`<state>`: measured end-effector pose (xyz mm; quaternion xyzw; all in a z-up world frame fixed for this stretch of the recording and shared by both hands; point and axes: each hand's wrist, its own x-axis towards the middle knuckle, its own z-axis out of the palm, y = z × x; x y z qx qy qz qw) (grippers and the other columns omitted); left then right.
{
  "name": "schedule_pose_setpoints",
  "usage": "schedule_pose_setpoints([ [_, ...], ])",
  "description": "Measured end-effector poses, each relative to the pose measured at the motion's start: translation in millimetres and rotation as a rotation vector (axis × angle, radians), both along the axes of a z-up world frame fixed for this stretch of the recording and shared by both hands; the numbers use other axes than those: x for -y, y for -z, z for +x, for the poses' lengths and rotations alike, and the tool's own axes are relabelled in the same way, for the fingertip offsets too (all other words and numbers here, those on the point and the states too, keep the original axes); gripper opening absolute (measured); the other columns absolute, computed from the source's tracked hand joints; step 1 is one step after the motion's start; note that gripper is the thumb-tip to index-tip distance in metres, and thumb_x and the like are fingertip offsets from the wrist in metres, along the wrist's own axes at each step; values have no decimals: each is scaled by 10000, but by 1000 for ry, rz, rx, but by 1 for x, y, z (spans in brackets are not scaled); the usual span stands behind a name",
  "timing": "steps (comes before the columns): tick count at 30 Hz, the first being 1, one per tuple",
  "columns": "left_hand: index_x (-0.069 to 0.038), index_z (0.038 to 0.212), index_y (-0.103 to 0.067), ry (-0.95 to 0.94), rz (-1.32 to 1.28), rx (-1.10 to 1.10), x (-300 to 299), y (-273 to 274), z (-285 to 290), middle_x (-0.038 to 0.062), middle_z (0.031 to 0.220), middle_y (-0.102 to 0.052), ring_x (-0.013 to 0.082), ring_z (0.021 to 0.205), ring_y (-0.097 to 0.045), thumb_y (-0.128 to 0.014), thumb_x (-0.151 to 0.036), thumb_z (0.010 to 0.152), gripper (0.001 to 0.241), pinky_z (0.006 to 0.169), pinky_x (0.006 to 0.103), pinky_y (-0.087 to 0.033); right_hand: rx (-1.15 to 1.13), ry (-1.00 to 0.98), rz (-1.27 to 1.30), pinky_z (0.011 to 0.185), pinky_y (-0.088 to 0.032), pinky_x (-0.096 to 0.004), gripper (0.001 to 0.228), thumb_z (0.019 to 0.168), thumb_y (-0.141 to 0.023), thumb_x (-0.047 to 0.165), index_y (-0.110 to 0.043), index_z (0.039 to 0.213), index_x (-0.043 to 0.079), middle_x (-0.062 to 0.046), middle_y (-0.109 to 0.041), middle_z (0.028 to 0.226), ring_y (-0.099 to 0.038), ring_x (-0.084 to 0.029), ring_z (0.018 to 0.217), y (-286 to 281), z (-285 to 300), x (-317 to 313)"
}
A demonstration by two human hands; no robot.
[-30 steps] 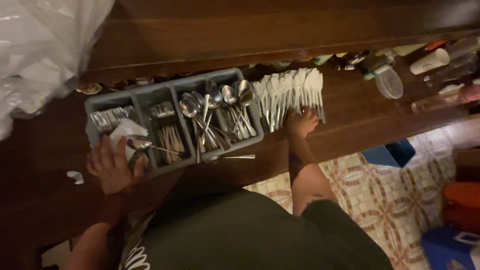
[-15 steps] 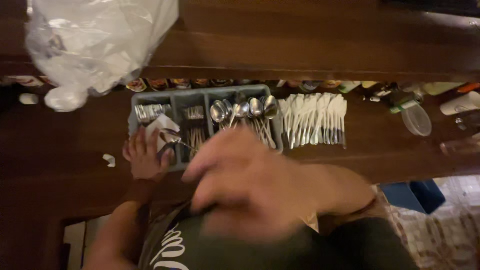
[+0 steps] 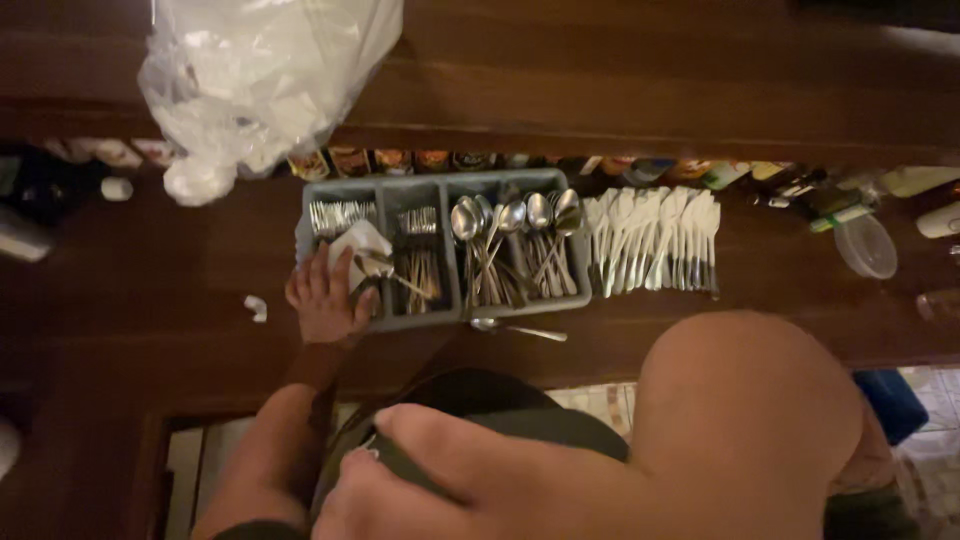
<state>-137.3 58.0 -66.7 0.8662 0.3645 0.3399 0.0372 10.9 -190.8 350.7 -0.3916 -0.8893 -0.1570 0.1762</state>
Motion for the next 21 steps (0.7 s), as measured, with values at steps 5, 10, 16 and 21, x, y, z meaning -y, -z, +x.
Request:
schedule_pose_setpoints([
  [5, -161, 1555, -500, 0, 39, -35, -10, 25, -6, 183, 1602, -437, 404, 1441, -410, -582, -532, 991, 680, 1176, 615, -263, 317, 39, 258, 1046, -526, -302, 186, 1030, -680, 79, -653, 1194, -6, -97, -668, 1173, -642, -202, 1150, 5, -12, -9],
  [10, -166, 1563, -475, 18, 53, 72, -16, 34, -2, 192, 1591, -433, 430, 1399, -414, -570, -547, 953, 725, 1136, 613, -279, 286, -150, -51, 818, -531, -373, 170, 793, -624, 245, -633, 855, 87, -86, -637, 897, -634, -254, 863, 44, 7, -46],
  [16, -139, 1549, -470, 52, -123, 188, -18, 31, -12, 209, 1580, -396, 462, 1401, -392, -585, -484, 913, 733, 1136, 637, -253, 89, 364, -471, 814, -515, -484, 285, 661, -691, 174, -729, 943, 167, -79, -668, 903, -652, -328, 963, 185, 101, -129],
  [21, -180, 1481, -534, 27, -206, 132, -19, 33, -6, 187, 1599, -425, 459, 1445, -382, -659, -401, 893, 640, 1165, 625, -236, -766, 410, -675, 859, -568, -443, 233, 863, -710, 186, -712, 1086, 116, -139, -714, 1043, -704, -344, 982, 342, 89, -151],
])
